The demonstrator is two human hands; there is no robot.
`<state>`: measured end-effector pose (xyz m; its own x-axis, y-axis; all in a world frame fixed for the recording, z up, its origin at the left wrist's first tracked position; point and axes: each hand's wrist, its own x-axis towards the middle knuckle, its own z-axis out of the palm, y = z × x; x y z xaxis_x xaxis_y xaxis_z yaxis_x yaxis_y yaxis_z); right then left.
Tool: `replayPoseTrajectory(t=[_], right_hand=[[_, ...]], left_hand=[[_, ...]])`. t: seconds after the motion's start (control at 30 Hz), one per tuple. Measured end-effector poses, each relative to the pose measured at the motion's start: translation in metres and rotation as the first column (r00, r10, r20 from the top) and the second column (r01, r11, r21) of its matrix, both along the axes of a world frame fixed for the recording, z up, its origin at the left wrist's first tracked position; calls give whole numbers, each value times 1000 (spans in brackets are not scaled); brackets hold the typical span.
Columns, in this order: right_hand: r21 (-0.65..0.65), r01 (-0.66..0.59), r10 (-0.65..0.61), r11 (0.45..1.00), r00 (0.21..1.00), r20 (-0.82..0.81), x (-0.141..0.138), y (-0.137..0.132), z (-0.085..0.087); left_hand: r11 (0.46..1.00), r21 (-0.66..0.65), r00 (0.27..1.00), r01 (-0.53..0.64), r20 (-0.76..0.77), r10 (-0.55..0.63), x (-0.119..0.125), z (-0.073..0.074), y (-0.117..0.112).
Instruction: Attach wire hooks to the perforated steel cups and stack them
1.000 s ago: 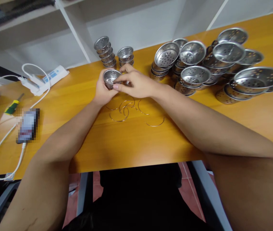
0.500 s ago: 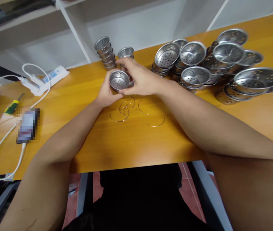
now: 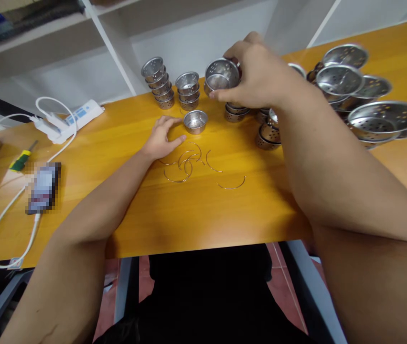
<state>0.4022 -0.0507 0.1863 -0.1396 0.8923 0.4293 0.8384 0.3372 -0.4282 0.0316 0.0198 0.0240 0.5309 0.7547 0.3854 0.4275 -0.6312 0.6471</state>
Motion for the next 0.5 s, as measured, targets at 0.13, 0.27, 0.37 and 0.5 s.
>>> replayPoseTrajectory(t=[0.13,0.27,0.37,0.5], right_hand=[[-20,-11,12,1000,996,92,9,7,-3],[-267,-14,71,964,976,205,2,3,8],[-233,-33,96,972,961,260,-6,-16,22],[-253,-66,125,965,966,227,-16,-42,40]], left_hand=[[996,36,995,85,50,-87,0,4,-2],[982,82,984,171,30,-174,2,12,-8],[969,93,973,229,-38,-226,3,17,-13],[972,98,975,215,-81,-208,4,17,-16]])
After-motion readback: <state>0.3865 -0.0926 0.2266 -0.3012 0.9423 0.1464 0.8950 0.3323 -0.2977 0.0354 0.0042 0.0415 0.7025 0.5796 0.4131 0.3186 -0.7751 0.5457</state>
